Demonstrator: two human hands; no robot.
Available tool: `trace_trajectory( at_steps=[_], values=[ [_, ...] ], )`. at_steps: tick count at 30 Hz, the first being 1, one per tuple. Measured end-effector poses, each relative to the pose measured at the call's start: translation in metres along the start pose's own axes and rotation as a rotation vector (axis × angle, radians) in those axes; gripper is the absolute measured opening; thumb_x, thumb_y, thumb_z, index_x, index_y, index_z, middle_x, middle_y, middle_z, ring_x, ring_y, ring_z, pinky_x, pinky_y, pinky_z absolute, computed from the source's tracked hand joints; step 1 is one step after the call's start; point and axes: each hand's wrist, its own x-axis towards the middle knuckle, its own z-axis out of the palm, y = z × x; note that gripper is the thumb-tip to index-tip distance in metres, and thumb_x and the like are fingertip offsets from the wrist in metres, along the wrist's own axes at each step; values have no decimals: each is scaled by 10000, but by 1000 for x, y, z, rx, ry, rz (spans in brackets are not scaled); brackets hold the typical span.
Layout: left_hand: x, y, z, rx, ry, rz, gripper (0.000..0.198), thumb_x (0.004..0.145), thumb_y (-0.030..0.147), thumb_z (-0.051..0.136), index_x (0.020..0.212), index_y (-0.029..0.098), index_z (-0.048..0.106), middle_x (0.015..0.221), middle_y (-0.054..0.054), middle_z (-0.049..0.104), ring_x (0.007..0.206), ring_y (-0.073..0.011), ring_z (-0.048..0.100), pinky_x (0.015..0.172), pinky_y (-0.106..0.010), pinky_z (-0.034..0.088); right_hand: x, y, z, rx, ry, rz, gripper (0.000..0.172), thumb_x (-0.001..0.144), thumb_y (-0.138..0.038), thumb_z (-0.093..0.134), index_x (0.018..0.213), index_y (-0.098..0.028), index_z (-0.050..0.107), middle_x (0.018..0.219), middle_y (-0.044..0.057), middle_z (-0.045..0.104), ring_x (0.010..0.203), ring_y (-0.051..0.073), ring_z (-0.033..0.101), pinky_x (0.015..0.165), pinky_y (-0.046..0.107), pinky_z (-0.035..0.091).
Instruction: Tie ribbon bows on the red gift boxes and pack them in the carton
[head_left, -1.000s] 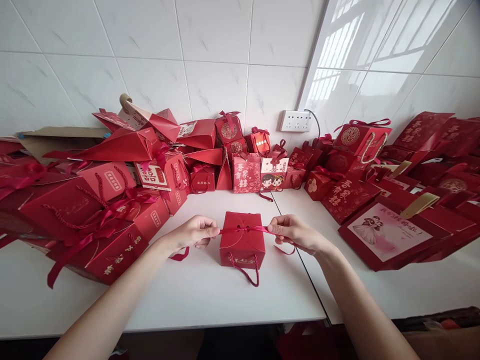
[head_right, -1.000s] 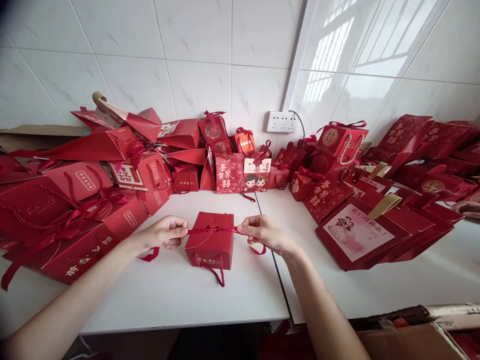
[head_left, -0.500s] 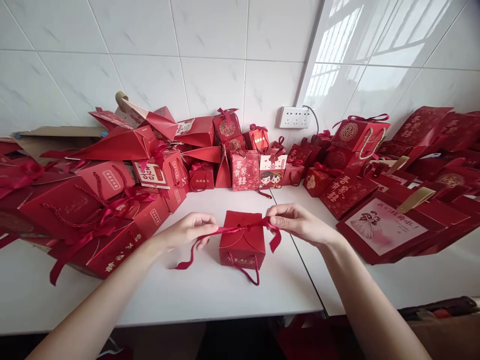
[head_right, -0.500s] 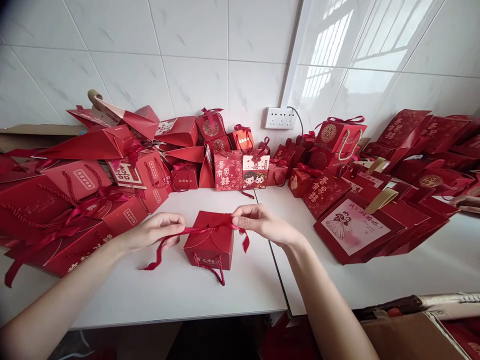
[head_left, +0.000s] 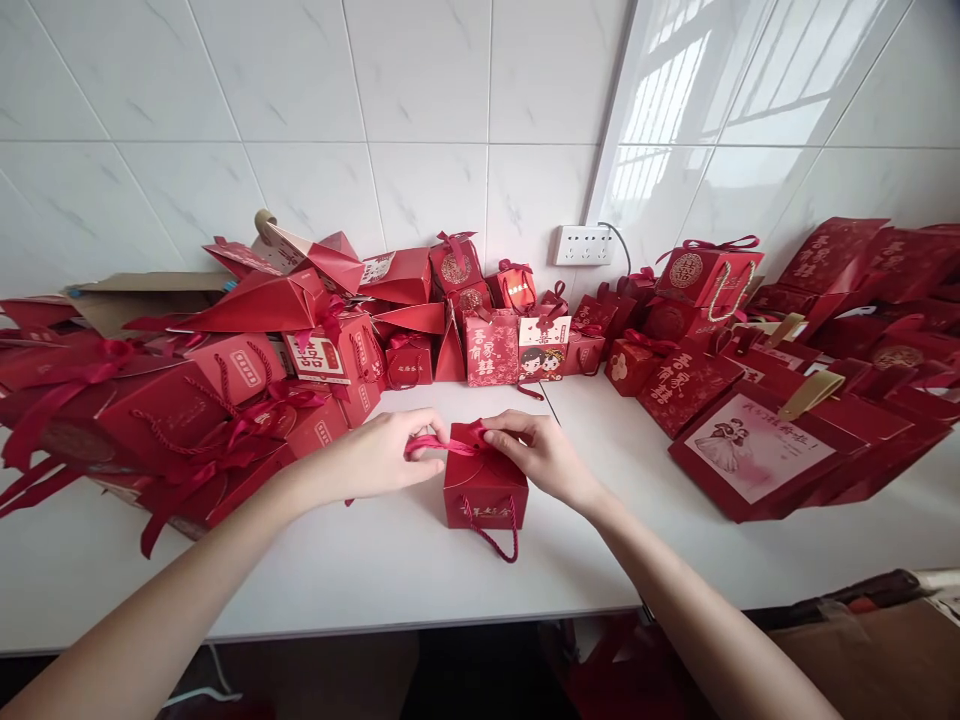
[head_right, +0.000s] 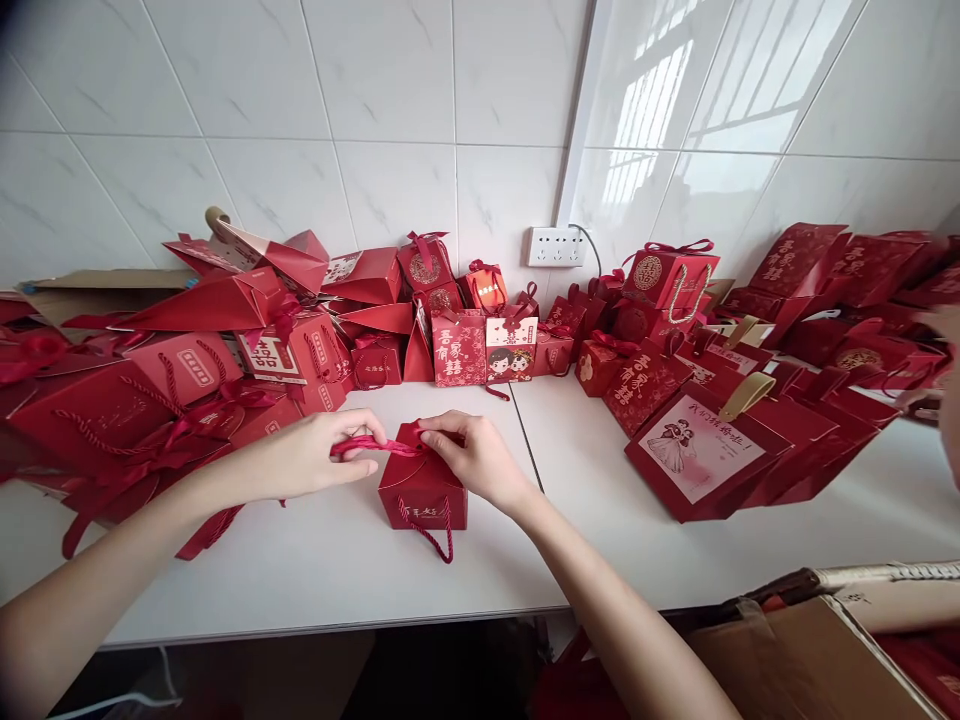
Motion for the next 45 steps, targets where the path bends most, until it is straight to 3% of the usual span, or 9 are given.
trace_trajectory(
  at_steps=[3, 6, 9, 17, 23, 26, 32, 40, 45],
  values=[
    [-3, 3, 1, 195, 25, 46, 140, 853, 323, 437, 844, 239, 549, 673, 36, 525, 541, -128, 479, 508, -229, 347, -2, 3, 2, -48, 3, -51, 216, 863, -206, 478, 904, -189, 689, 959, 52, 684, 865, 175, 628, 802, 308, 483],
    [-2, 7, 2, 276, 96, 169, 185, 886, 310, 405, 826, 222, 557, 886, 4, 566, 738, -149, 562, 666, -252, 409, -2, 5, 6, -5, 47, -39, 145, 845, -181, 485, 878, -184, 625, 892, 46, 691, 816, 166, 639, 762, 302, 495],
    [0, 15, 0, 314, 144, 266, 215, 899, 325, 408, 869, 215, 590, 1048, -19, 526, 795, -144, 579, 731, -265, 424, -1, 6, 10, 89, 110, 10, 123, 814, -177, 530, 935, -184, 548, 815, 27, 700, 762, 155, 650, 728, 288, 501],
    [13, 41, -2, 304, 116, 391, 293, 911, 236, 373, 945, 213, 663, 986, -27, 617, 861, -167, 598, 719, -261, 433, 0, 1, 9, -13, 81, 26, 128, 806, -209, 513, 783, -188, 637, 779, 3, 683, 719, 146, 621, 678, 264, 464],
    [37, 28, 1, 75, 197, 284, 198, 856, 393, 507, 919, 242, 619, 888, 19, 664, 773, -153, 608, 680, -248, 438, 0, 5, 10, 90, 106, 6, 44, 767, -190, 540, 803, -192, 565, 741, -9, 653, 689, 137, 593, 662, 266, 441],
    [48, 19, 4, -43, 183, 231, 221, 811, 435, 558, 859, 226, 612, 794, 24, 652, 670, -138, 579, 620, -245, 430, -1, 6, 11, 246, 112, 63, 189, 734, -192, 597, 871, -217, 469, 729, -30, 650, 664, 134, 587, 618, 256, 429],
    [65, -5, 22, -226, 215, 247, 174, 789, 357, 583, 867, 204, 609, 897, -2, 650, 808, -147, 596, 749, -269, 467, -3, 9, 14, 361, 134, 80, 263, 731, -217, 637, 800, -225, 383, 763, -22, 669, 708, 134, 589, 670, 269, 426],
    [43, -8, 33, -84, 209, 300, 116, 764, 252, 530, 801, 184, 616, 904, -32, 631, 905, -189, 589, 841, -304, 466, -5, 11, 15, 353, 225, 46, 254, 759, -330, 642, 778, -213, 417, 770, 7, 633, 721, 148, 599, 675, 286, 449],
    [35, -3, 39, -187, 124, 345, 153, 772, 299, 548, 814, 179, 634, 1054, -67, 623, 1095, -232, 537, 970, -336, 421, -5, 11, 15, 272, 241, 20, 211, 774, -314, 620, 773, -206, 438, 760, 7, 616, 701, 142, 583, 657, 279, 443]
  ],
)
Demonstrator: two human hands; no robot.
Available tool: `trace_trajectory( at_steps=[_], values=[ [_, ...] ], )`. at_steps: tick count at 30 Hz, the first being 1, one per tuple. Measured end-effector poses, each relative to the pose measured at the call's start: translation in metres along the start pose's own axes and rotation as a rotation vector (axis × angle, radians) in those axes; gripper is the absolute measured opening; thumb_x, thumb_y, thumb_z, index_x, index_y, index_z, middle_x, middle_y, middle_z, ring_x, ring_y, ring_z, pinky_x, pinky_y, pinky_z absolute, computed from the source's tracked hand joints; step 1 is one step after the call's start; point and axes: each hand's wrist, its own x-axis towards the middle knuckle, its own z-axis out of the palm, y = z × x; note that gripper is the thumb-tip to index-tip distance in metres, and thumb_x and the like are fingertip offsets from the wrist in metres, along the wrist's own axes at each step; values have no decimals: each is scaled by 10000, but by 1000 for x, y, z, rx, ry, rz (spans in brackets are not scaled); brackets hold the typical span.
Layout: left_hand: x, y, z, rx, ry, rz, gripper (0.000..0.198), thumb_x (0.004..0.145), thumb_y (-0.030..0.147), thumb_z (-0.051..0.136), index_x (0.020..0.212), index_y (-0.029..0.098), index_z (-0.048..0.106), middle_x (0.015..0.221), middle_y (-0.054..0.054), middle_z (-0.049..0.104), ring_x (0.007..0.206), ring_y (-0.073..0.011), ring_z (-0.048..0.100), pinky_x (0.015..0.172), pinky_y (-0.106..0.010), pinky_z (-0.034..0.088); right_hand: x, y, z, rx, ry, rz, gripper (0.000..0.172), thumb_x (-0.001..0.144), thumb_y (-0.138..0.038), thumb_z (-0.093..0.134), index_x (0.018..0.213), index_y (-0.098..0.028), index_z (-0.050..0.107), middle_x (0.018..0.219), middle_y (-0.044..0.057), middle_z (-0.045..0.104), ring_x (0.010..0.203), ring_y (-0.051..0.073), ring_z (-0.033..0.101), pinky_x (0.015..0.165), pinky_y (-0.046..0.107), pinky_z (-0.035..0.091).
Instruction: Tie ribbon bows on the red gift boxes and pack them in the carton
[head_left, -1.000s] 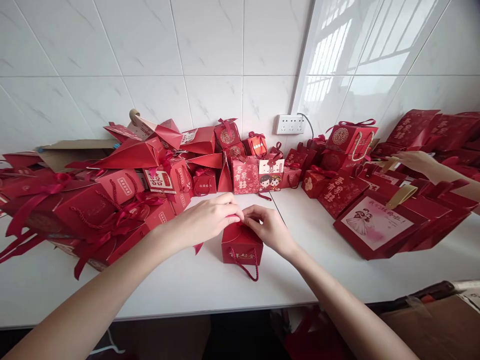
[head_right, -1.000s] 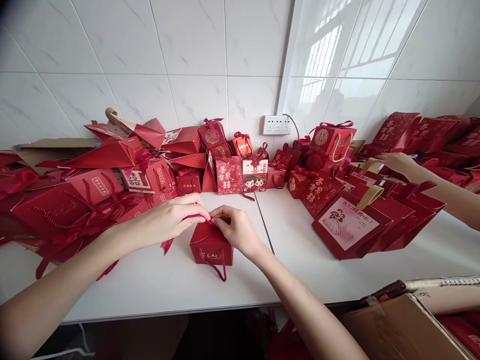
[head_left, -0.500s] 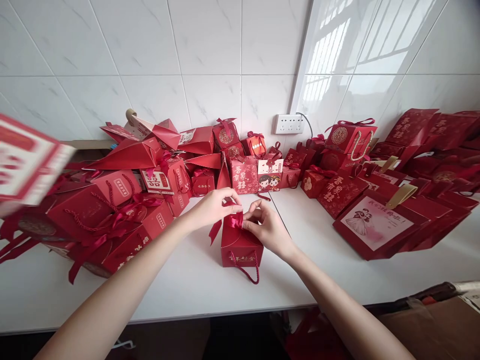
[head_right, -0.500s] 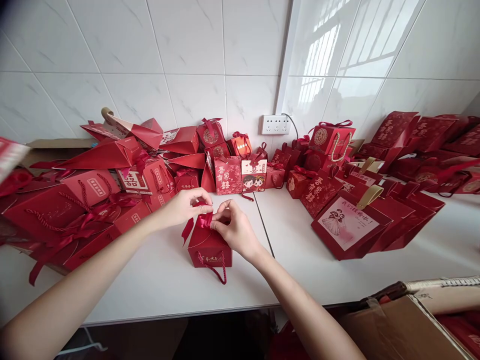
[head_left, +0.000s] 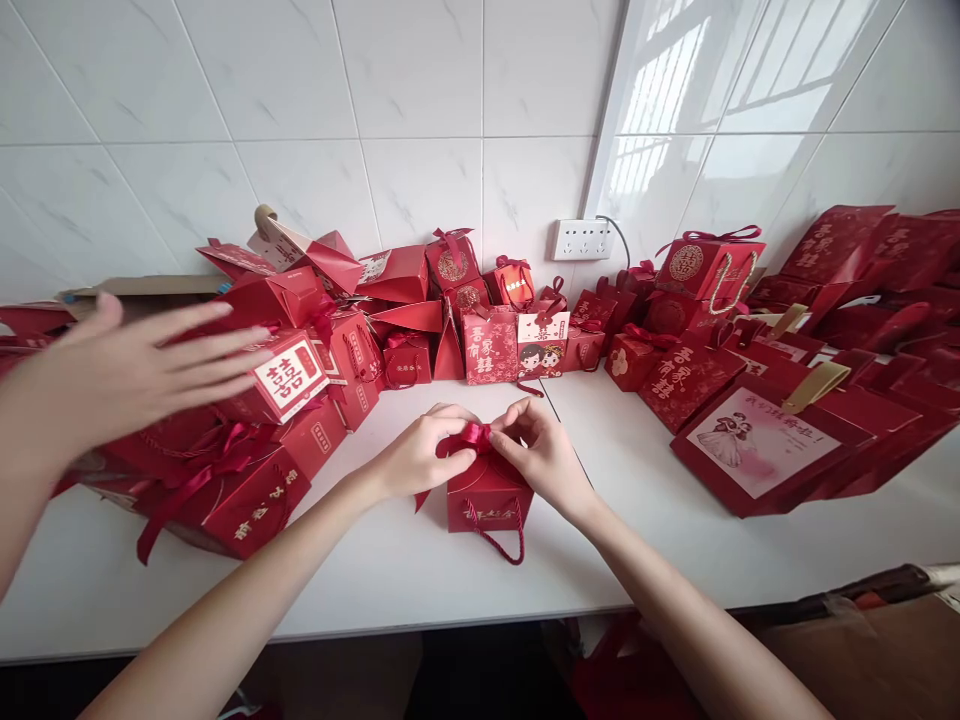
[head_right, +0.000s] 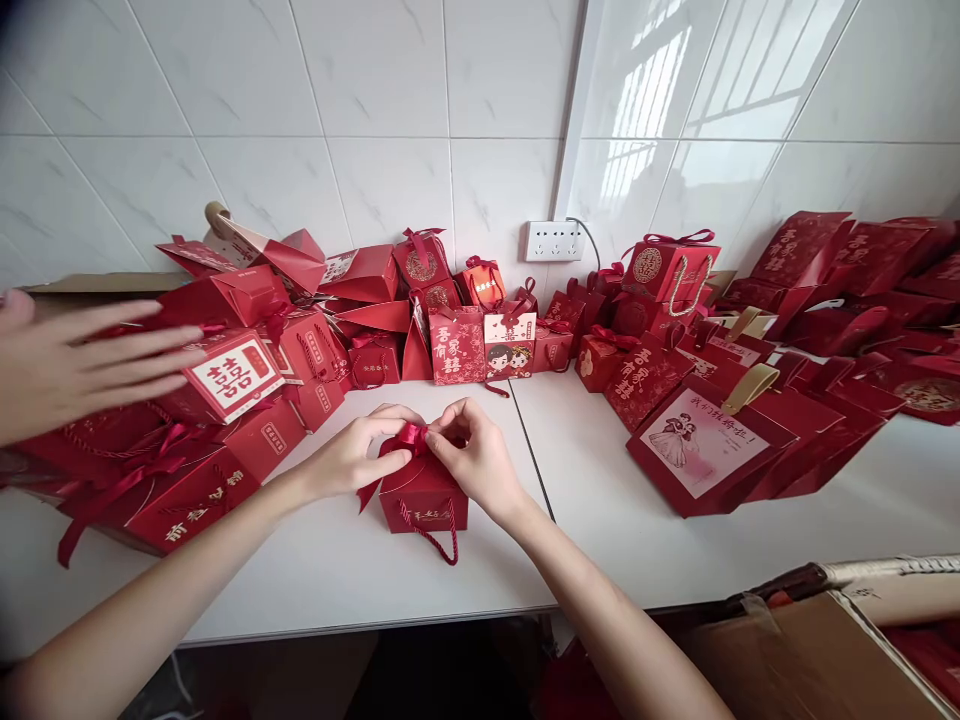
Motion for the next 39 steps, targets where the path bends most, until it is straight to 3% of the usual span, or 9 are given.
trace_trajectory(
  at_steps=[5, 9, 13, 20, 25, 29, 34, 37, 39],
  values=[
    [0, -2, 13, -211, 80, -115, 254, 817, 396, 541, 823, 167, 650, 1205, -107, 565, 1149, -243, 518, 991, -371, 410, 1, 1, -3, -77, 6, -19, 181, 788, -316, 602, 764, -204, 462, 758, 7, 600, 701, 146, 582, 646, 280, 455],
    [1, -1, 18, -446, 45, -176, 278, 807, 401, 559, 885, 159, 672, 1300, -108, 507, 1148, -241, 529, 927, -344, 454, 2, 2, -5, -101, -25, -18, 156, 814, -319, 583, 771, -206, 484, 777, 13, 615, 741, 156, 606, 705, 302, 488],
    [2, 3, 20, -604, 53, -235, 319, 769, 451, 591, 710, 145, 660, 1261, -103, 540, 1127, -253, 545, 912, -335, 457, 2, 2, -7, -196, -64, -62, 128, 841, -286, 547, 754, -205, 500, 774, 12, 614, 733, 149, 603, 734, 312, 502],
    [2, 3, 22, -633, 132, -305, 327, 769, 439, 590, 655, 142, 666, 1286, -107, 534, 1196, -272, 491, 936, -351, 438, -9, -7, -17, -535, -78, -350, 27, 850, -234, 584, 854, -209, 592, 1051, 72, 566, 1023, 200, 568, 855, 354, 495],
    [-1, 4, 19, -666, 72, -272, 373, 761, 505, 607, 740, 146, 708, 1348, -104, 493, 1182, -276, 510, 933, -360, 466, -12, -12, -19, -748, -97, -468, 31, 837, -187, 616, 832, -204, 641, 1099, 81, 558, 980, 208, 573, 834, 372, 492],
    [-2, 3, 16, -614, 49, -240, 387, 789, 516, 573, 816, 159, 721, 1373, -92, 472, 1223, -275, 480, 945, -356, 466, -10, -11, -19, -816, -76, -536, 99, 860, -172, 588, 787, -198, 651, 978, 66, 595, 862, 185, 579, 757, 348, 472],
    [-4, 0, 10, -316, 116, -195, 344, 839, 453, 501, 807, 180, 708, 1284, -83, 538, 1194, -247, 497, 993, -365, 407, -10, -14, -25, -905, -65, -554, 106, 870, -159, 569, 803, -196, 642, 890, 50, 593, 790, 167, 557, 743, 332, 429],
    [-7, 3, 7, -96, 183, -188, 320, 828, 449, 509, 774, 182, 676, 1079, -66, 610, 1034, -218, 562, 920, -334, 423, -11, -18, -31, -941, -51, -568, 107, 881, -172, 556, 807, -196, 630, 896, 52, 590, 810, 176, 543, 734, 325, 410],
    [-11, 9, 5, 22, 199, -206, 319, 840, 450, 495, 740, 182, 636, 867, -25, 609, 821, -171, 573, 780, -290, 438, -12, -21, -35, -970, -60, -578, 111, 890, -173, 543, 812, -190, 621, 906, 59, 587, 820, 180, 530, 730, 323, 396]
  ],
)
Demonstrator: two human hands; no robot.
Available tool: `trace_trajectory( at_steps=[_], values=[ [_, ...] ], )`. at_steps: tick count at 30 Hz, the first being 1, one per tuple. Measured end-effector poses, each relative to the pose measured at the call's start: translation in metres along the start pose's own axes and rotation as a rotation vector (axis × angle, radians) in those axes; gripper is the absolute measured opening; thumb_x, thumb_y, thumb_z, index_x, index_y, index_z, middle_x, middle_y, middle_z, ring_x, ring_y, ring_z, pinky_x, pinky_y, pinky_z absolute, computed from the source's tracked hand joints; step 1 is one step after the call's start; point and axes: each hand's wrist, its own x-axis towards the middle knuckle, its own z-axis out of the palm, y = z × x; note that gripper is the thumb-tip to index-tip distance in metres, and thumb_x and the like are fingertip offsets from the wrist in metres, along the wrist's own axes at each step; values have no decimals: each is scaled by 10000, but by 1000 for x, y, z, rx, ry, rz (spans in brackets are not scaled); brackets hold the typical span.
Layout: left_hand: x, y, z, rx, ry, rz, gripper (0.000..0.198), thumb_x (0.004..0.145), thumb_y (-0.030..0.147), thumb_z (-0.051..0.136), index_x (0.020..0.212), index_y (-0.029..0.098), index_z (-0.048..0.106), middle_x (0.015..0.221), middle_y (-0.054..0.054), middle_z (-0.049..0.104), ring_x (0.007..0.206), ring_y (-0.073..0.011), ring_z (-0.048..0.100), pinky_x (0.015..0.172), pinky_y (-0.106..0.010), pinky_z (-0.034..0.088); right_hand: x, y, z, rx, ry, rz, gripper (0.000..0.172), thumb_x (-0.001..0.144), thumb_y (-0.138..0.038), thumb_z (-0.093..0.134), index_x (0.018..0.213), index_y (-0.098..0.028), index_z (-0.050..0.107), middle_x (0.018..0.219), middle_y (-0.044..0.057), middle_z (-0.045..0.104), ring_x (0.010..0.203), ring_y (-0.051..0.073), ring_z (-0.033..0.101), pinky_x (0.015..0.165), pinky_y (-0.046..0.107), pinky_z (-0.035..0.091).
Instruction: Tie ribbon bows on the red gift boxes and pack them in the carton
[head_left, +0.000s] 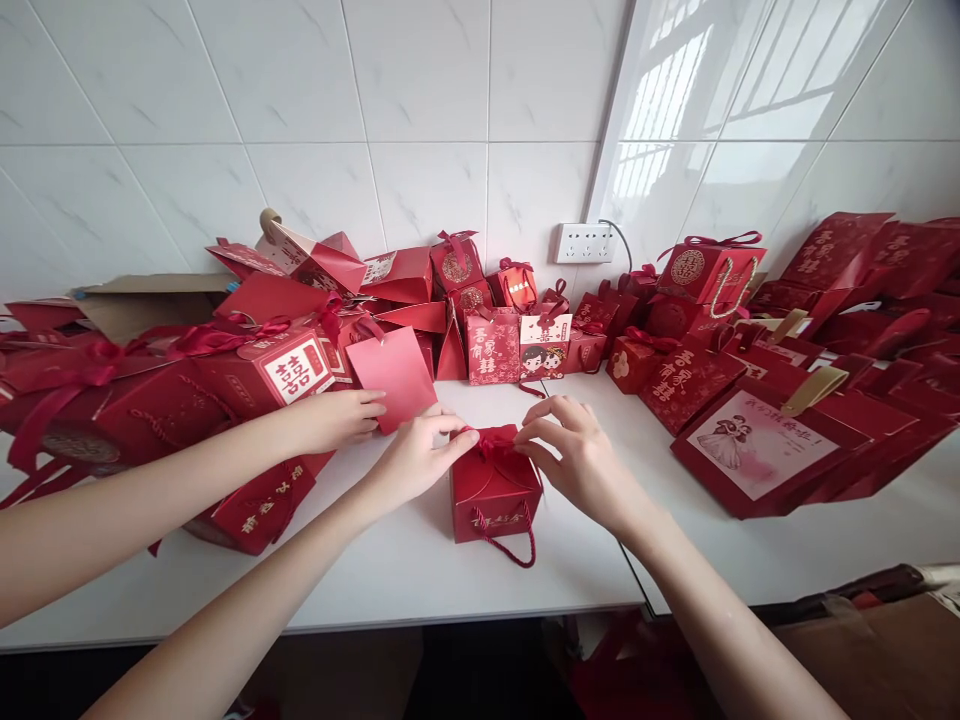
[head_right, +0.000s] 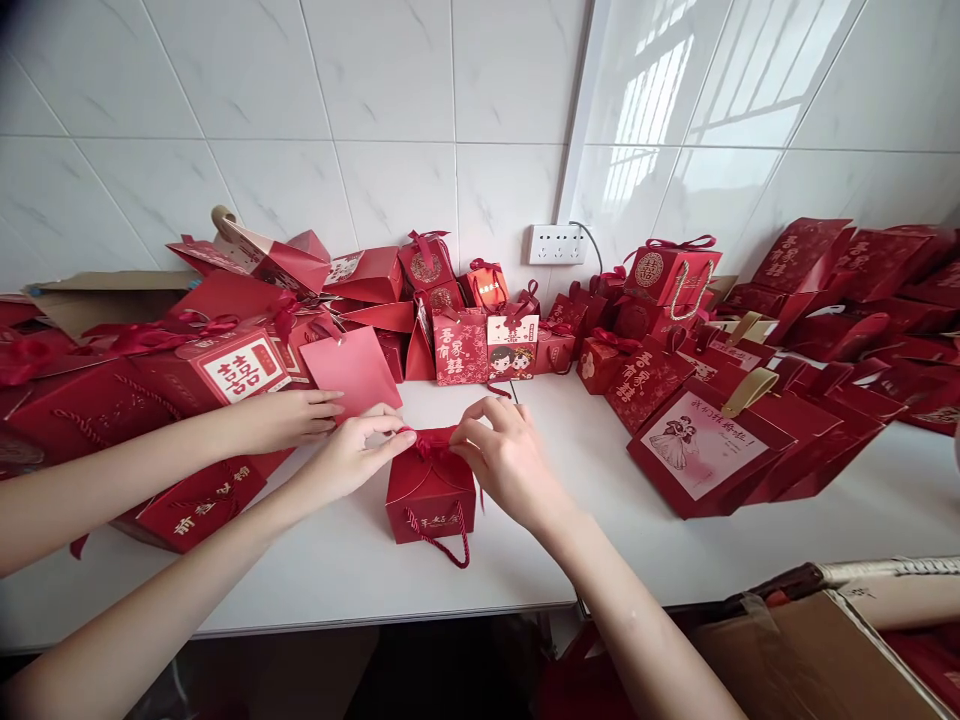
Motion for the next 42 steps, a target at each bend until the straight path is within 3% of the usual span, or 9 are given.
trace_trajectory(
  at_steps=[3, 7, 15, 19, 22, 28, 34, 39, 42],
  values=[
    [-9, 8, -2, 89, -10, -28, 339, 874, 446, 437, 684, 185, 540, 632, 31, 502, 588, -120, 461, 562, -244, 354, -2, 0, -5, -49, -36, -36, 129, 906, -175, 518, 814, -181, 608, 922, 68, 588, 809, 184, 508, 720, 326, 378],
    [-20, 12, -1, 98, -6, -51, 309, 889, 436, 405, 710, 198, 488, 624, 40, 488, 573, -119, 454, 532, -235, 336, -5, 1, -8, -113, -83, -86, 193, 930, -150, 454, 816, -184, 606, 936, 74, 595, 782, 177, 498, 716, 328, 365],
    [-29, 3, 9, -3, 42, -20, 222, 868, 369, 457, 921, 209, 602, 1040, -40, 646, 866, -179, 607, 711, -269, 487, -13, 6, -7, -142, -91, -90, 190, 922, -125, 455, 837, -189, 612, 932, 77, 608, 785, 179, 529, 748, 338, 370],
    [-30, -1, 14, -92, 41, -35, 229, 864, 379, 459, 846, 190, 587, 1136, -71, 609, 920, -193, 610, 717, -287, 514, -15, -3, -12, 28, -106, 135, 141, 925, -267, 485, 878, -186, 590, 900, 69, 602, 772, 175, 561, 731, 329, 405],
    [-29, -2, 15, -142, 33, -58, 252, 860, 393, 461, 771, 180, 562, 1196, -84, 582, 945, -204, 607, 732, -307, 519, -15, -13, -15, 180, -171, 362, 305, 927, -412, 445, 741, -193, 546, 754, 39, 574, 631, 150, 534, 617, 291, 412],
    [-28, -2, 16, -203, 10, -29, 238, 858, 371, 462, 738, 180, 537, 1272, -89, 561, 945, -209, 610, 734, -315, 510, -11, -25, -3, 318, -227, 539, 341, 821, -488, 567, 637, -217, 470, 643, 10, 545, 573, 152, 481, 539, 277, 369],
    [-29, -5, 15, -274, -34, -75, 292, 857, 406, 472, 681, 176, 440, 1359, -84, 495, 495, -52, 463, 459, -243, 404, -9, -16, 7, 536, -320, 678, 293, 803, -425, 533, 625, -202, 469, 589, -12, 504, 538, 123, 404, 510, 254, 317],
    [-24, -16, 20, -213, 91, 23, 268, 841, 363, 474, 660, 172, 429, 992, -55, 537, 567, -74, 434, 482, -223, 380, -9, -8, 5, 745, -390, 766, 392, 783, -535, 539, 635, -180, 462, 624, -22, 450, 580, 107, 366, 540, 250, 290],
    [-22, -21, 24, -206, 130, 37, 284, 830, 354, 479, 622, 182, 392, 746, -2, 404, 638, -111, 434, 515, -217, 385, -11, -4, 6, 936, -382, 791, 423, 769, -557, 568, 637, -172, 452, 660, -15, 474, 642, 117, 408, 632, 271, 334]
  ],
)
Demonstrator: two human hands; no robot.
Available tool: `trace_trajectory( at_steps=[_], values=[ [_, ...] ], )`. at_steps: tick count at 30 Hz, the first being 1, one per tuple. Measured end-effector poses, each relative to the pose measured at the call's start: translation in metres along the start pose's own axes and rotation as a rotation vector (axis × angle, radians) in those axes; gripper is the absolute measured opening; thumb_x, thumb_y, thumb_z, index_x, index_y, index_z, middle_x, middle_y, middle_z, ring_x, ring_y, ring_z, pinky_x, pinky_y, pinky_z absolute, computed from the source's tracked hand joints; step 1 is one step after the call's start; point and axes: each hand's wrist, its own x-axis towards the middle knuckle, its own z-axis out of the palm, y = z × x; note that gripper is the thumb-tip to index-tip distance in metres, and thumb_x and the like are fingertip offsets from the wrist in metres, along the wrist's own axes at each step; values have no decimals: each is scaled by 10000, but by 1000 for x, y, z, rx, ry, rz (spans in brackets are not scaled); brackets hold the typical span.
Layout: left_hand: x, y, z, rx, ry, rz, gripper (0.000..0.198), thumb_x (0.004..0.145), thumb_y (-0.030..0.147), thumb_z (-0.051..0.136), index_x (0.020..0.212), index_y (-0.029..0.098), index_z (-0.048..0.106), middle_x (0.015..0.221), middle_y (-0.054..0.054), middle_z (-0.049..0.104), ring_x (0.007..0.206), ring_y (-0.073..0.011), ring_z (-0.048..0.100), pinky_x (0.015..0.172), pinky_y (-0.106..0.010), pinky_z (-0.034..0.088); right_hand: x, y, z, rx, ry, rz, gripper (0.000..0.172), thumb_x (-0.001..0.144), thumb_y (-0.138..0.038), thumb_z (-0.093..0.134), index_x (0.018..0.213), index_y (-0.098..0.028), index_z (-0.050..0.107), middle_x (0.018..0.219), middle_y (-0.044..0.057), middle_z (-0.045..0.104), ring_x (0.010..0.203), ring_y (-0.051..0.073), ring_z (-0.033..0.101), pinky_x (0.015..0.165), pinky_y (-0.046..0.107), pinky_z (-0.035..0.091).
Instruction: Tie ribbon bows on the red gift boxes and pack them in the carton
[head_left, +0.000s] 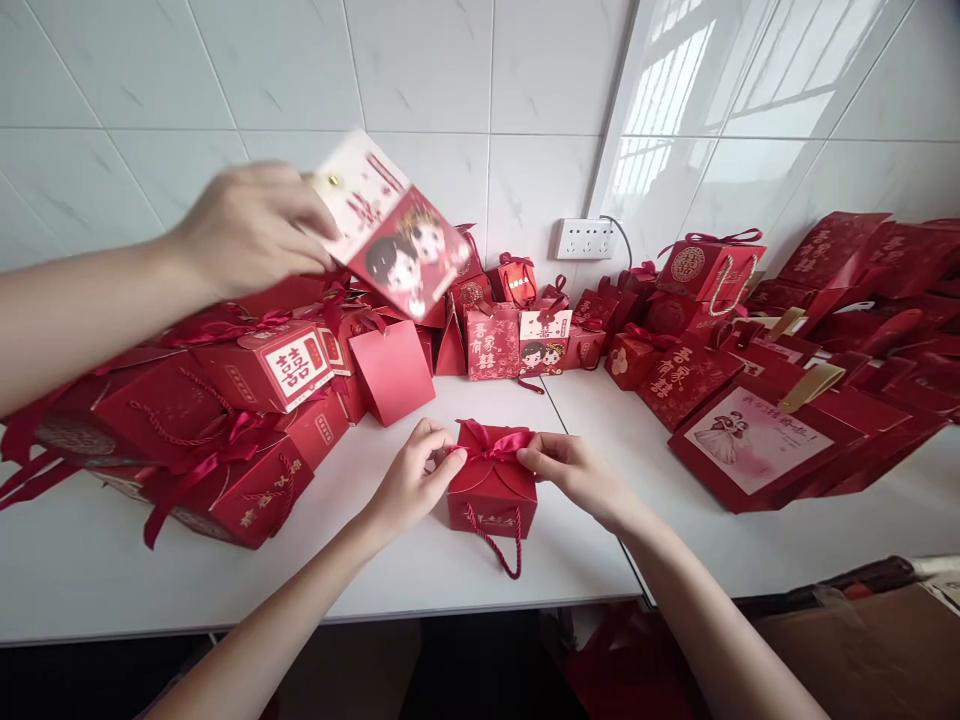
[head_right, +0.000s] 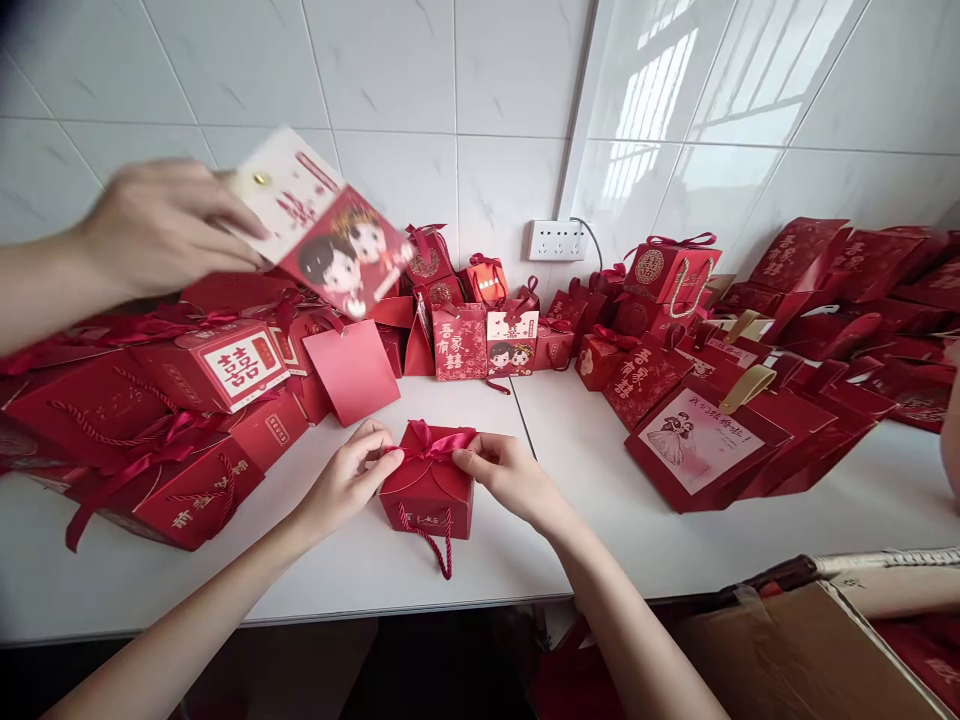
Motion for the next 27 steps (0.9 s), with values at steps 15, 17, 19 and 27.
trace_trajectory(
  at_steps=[15, 17, 19, 27],
  values=[
    [-4, -18, -3, -414, -237, -192, 374, 825, 474, 510, 647, 174, 375, 743, 45, 319, 469, -41, 393, 376, -193, 337, 3, 21, -8, 503, -147, 80, 312, 713, -431, 733, 701, -147, 606, 704, -6, 534, 717, 121, 488, 824, 304, 386],
    [-3, -19, -4, -414, -247, -192, 373, 826, 471, 509, 645, 173, 375, 744, 44, 323, 475, -42, 394, 381, -195, 343, 5, 25, -8, 545, -166, 75, 281, 723, -412, 729, 721, -149, 631, 713, -1, 542, 726, 122, 490, 837, 299, 387],
    [-3, -20, -4, -422, -259, -193, 367, 832, 461, 506, 648, 174, 372, 746, 45, 322, 473, -40, 394, 387, -196, 342, 6, 28, -9, 591, -182, 70, 251, 729, -388, 729, 733, -149, 649, 725, 5, 555, 739, 122, 498, 839, 288, 392],
    [-2, -23, -3, -430, -294, -213, 366, 827, 450, 491, 628, 182, 341, 737, 45, 336, 465, -51, 408, 403, -221, 314, 5, 42, -13, 675, -157, 131, 262, 654, -357, 802, 683, -143, 654, 714, 3, 566, 689, 93, 510, 754, 234, 418]
  ],
)
